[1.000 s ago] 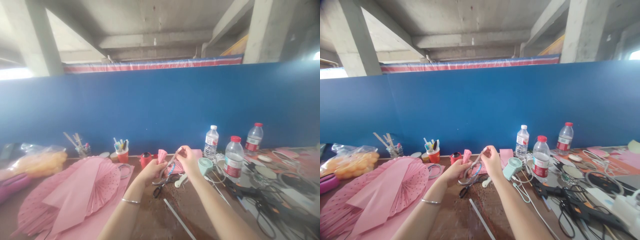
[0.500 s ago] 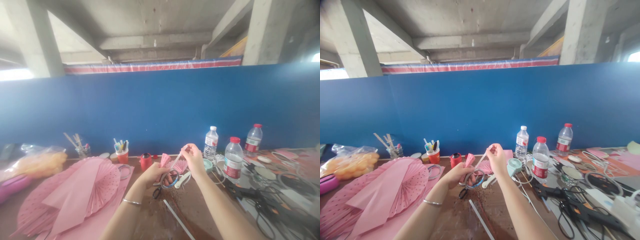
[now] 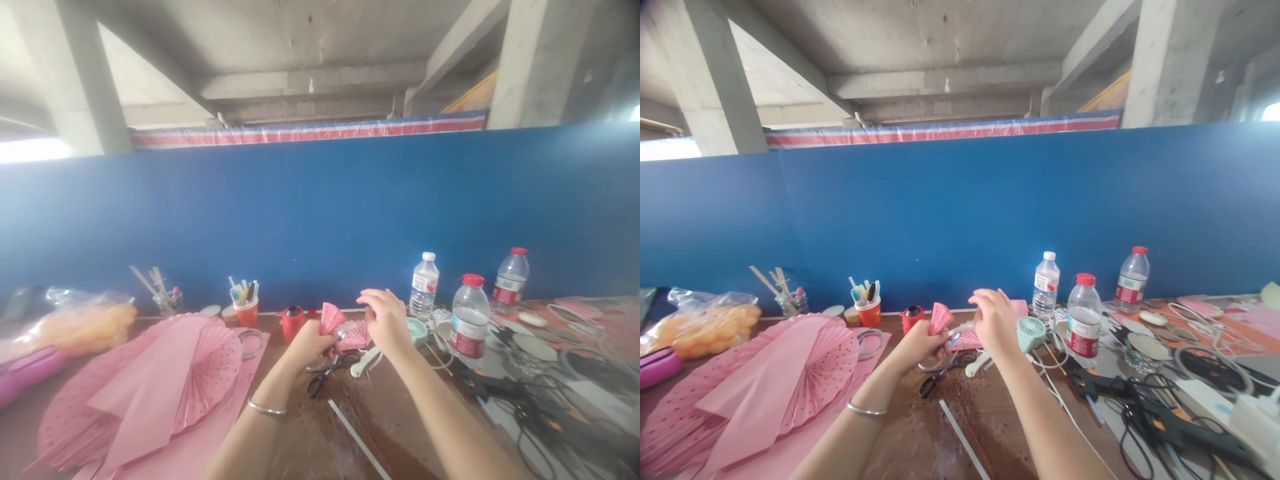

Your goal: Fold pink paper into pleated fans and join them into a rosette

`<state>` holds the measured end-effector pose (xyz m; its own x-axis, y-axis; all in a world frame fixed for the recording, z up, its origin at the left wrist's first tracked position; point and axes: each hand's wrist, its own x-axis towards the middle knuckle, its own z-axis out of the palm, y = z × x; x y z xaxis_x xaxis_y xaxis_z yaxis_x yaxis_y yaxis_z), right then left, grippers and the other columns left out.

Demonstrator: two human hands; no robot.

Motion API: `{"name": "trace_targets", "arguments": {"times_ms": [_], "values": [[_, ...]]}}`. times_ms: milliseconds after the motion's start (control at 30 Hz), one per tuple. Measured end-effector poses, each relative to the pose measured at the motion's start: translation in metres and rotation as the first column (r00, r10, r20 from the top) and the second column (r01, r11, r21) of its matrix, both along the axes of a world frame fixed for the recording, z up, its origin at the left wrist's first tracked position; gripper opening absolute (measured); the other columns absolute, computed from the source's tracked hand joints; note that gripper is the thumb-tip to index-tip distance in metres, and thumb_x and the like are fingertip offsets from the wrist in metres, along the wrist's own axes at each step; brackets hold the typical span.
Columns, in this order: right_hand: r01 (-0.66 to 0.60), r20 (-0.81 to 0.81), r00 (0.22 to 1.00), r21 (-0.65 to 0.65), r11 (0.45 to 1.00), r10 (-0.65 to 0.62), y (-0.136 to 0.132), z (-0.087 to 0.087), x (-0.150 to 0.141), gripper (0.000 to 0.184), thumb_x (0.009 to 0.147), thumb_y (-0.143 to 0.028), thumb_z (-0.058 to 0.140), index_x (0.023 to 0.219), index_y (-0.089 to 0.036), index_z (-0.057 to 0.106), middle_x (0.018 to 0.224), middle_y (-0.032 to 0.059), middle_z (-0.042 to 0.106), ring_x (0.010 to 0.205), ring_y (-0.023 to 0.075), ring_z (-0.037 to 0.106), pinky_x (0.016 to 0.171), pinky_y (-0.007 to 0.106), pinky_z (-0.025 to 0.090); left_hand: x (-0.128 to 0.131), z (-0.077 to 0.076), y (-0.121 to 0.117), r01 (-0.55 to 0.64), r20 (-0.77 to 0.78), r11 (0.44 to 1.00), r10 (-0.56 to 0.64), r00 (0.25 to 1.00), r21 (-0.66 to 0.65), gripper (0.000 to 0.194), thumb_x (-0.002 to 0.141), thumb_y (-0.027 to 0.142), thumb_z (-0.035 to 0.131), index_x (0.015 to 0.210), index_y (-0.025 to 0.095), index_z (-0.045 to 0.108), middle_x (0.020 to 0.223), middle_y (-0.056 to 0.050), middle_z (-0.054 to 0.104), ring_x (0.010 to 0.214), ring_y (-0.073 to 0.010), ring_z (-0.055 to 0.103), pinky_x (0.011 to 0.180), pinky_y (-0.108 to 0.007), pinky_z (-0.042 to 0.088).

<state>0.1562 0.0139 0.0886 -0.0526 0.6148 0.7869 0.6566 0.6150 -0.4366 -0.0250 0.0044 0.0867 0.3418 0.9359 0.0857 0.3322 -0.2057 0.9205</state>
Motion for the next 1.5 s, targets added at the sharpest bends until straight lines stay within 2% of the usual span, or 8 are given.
{"name": "trace_targets", "arguments": {"times_ms": [167,300,667,833,1000,1133,1267,1500], "values": [[-0.289,0.047,0.947,-0.305,0.907,0.318,-0.013,0.004,-0.016,0.032,0.077,-0.014,0.044,0.102,-0.024,0.06,0.1,0.0038,0.064,0.094,0.0202,0.057,0.083,0.034,0.041,-0.002,-0.003,0.003,-0.007,-0.01,1.0,0.007,1.0,0.015,0.025,0.072,0.033,0.055,0.064,0.01,0.063,0.051,-0.004,0.061,0.041,-0.0097,0.049,0.043,-0.02,0.037],[-0.403,0.023,0.899,-0.353,0.845,0.438,-0.022,0.01,-0.022,0.025,0.08,-0.022,0.046,0.095,-0.026,0.065,0.09,0.0023,0.068,0.083,0.0193,0.06,0.074,0.029,0.043,-0.003,-0.004,0.006,-0.005,-0.004,1.0,0.005,1.0,0.024,0.017,0.071,0.024,0.052,0.067,0.011,0.062,0.055,-0.004,0.063,0.042,-0.0095,0.05,0.043,-0.02,0.037],[-0.179,0.1,0.967,-0.396,0.901,0.236,-0.016,0.001,-0.021,0.019,0.077,-0.032,0.052,0.086,-0.026,0.068,0.083,0.0033,0.067,0.076,0.0205,0.06,0.066,0.027,0.04,-0.005,-0.001,0.005,-0.04,-0.053,0.999,0.041,0.998,0.031,0.022,0.071,0.03,0.053,0.069,0.011,0.062,0.055,-0.005,0.063,0.041,-0.0109,0.051,0.042,-0.021,0.037],[-0.171,0.098,0.97,-0.369,0.913,0.221,-0.013,-0.004,-0.02,0.019,0.076,-0.032,0.054,0.089,-0.025,0.065,0.088,0.0038,0.065,0.082,0.0206,0.059,0.068,0.028,0.042,-0.007,0.001,0.004,-0.047,-0.076,0.998,0.051,0.996,0.045,0.025,0.071,0.033,0.054,0.065,0.01,0.062,0.056,-0.007,0.064,0.043,-0.0117,0.052,0.044,-0.021,0.039],[-0.296,0.035,0.944,-0.348,0.89,0.328,-0.009,-0.008,-0.018,0.025,0.074,-0.027,0.056,0.098,-0.025,0.062,0.099,0.0038,0.064,0.093,0.0209,0.058,0.079,0.031,0.041,-0.012,-0.003,0.007,-0.048,-0.098,0.997,0.054,0.994,0.063,0.027,0.071,0.033,0.053,0.059,0.01,0.061,0.053,-0.006,0.062,0.046,-0.0125,0.054,0.048,-0.022,0.04],[-0.309,0.017,0.938,-0.418,0.854,0.347,-0.004,-0.012,-0.016,0.021,0.077,-0.031,0.052,0.092,-0.024,0.065,0.091,0.0036,0.067,0.082,0.0215,0.061,0.071,0.031,0.043,-0.014,-0.004,0.009,-0.059,-0.124,0.996,0.068,0.99,0.072,0.03,0.071,0.034,0.051,0.055,0.011,0.06,0.051,-0.005,0.061,0.042,-0.0113,0.05,0.045,-0.022,0.037],[-0.213,0.08,0.96,-0.407,0.888,0.267,-0.007,-0.008,-0.016,0.018,0.073,-0.033,0.056,0.086,-0.025,0.067,0.084,0.0027,0.068,0.075,0.0209,0.06,0.064,0.029,0.041,-0.013,-0.003,0.007,-0.07,-0.154,0.995,0.08,0.985,0.07,0.027,0.07,0.031,0.05,0.054,0.012,0.06,0.051,-0.005,0.061,0.039,-0.0109,0.047,0.041,-0.022,0.033],[-0.236,0.053,0.96,-0.369,0.899,0.274,-0.019,0.005,-0.023,0.019,0.073,-0.02,0.054,0.083,-0.026,0.069,0.076,-0.0001,0.067,0.069,0.0165,0.059,0.061,0.024,0.039,-0.007,-0.005,0.007,-0.137,-0.139,0.986,0.15,0.979,0.094,0.018,0.065,0.025,0.053,0.05,0.015,0.051,0.044,0.001,0.052,0.041,-0.0106,0.045,0.041,-0.021,0.03]]}}
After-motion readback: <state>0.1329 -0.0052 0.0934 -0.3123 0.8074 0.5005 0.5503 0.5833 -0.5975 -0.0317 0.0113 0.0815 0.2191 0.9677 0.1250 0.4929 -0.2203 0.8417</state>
